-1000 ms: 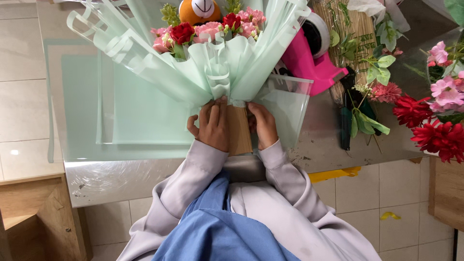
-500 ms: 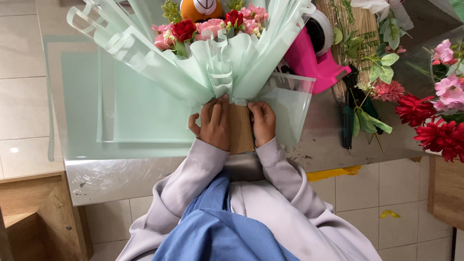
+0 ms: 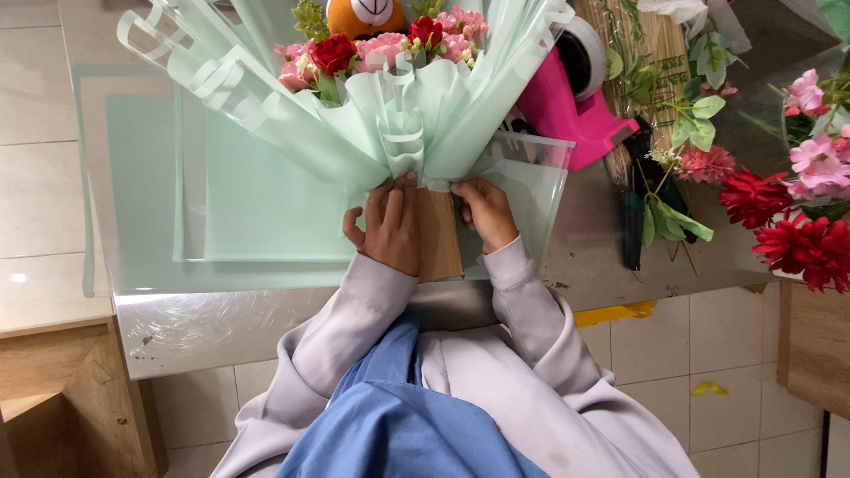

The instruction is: The person folds and tapes light green decorative paper around the base of a flower bouquet using a tape dispenser and scissors.

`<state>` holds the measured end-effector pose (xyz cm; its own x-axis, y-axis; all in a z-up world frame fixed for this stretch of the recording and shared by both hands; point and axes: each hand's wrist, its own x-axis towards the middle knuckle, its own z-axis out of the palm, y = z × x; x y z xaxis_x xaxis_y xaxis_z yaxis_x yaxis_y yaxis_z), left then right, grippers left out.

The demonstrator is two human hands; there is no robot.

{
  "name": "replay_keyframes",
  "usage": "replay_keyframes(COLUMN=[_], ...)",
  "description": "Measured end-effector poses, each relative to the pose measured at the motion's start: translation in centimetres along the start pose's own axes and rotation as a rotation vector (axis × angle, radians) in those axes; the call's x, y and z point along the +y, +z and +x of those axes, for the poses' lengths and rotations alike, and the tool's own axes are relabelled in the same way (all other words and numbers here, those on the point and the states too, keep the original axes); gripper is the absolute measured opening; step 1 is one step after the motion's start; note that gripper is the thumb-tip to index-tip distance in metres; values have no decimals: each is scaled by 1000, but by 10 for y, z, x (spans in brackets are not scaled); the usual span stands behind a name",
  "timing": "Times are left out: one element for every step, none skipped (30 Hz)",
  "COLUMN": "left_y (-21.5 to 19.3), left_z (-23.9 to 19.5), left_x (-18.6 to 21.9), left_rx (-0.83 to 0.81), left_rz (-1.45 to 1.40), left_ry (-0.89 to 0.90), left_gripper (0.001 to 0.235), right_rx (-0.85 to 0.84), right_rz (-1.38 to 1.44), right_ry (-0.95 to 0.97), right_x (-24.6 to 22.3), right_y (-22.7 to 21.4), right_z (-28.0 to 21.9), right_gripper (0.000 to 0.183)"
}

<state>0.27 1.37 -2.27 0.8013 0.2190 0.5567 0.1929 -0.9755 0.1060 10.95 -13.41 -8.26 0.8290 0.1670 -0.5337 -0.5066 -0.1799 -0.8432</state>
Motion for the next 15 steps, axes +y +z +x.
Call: replay_keyframes(left_y=[-1, -3, -4, -4, -5, -5, -1, 1, 3, 2, 2, 2, 1, 0, -1], left_z=[1, 2, 2, 2, 3, 3, 2, 0, -2, -1, 0, 0, 1, 1, 1], left_x=[0, 0, 0, 0, -1, -2, -1, -1, -1, -2, -2, -1, -2, -2, -2], left_rx=[2, 2, 2, 3, 5, 8, 10, 5, 1, 4, 25, 44, 46, 41, 37], left_rz=[-2, 1, 4, 2, 2, 4, 2, -2, -7, -4, -8, -14, -14, -17, -20], left_ry=[2, 7, 12, 16, 17, 16, 19, 13, 6, 7, 7, 7, 9, 13, 17], left_gripper=[33, 35, 36, 36, 35, 34, 34, 34, 33, 33, 32, 31, 31, 33, 34], right_rx=[3, -11, -24, -21, -47, -74, -71, 66, 205, 205, 450, 700, 703, 756, 809], right_rz=[0, -66, -132, -129, -349, -569, -567, -585, -598, -595, -697, -788, -786, -859, -932], right_ry=[-2, 22, 47, 47, 18, -13, -14, -216, -418, -421, -733, -1044, -1045, -1108, -1170], right_x=[-3, -6, -8, -20, -32, -44, -39, -34, -28, -38, -47, -55, -67, -78, -90], right_y=[-2, -3, -4, -8, -11, -14, -32, -49, -65, -86, -108, -130, -146, -162, -178], right_z=[-3, -6, -9, -16, -23, -29, -22, -16, -9, -4, 2, 7, 18, 27, 37], right_gripper=[30, 25, 24, 24, 26, 30, 30, 26, 25, 25, 26, 28, 28, 27, 26])
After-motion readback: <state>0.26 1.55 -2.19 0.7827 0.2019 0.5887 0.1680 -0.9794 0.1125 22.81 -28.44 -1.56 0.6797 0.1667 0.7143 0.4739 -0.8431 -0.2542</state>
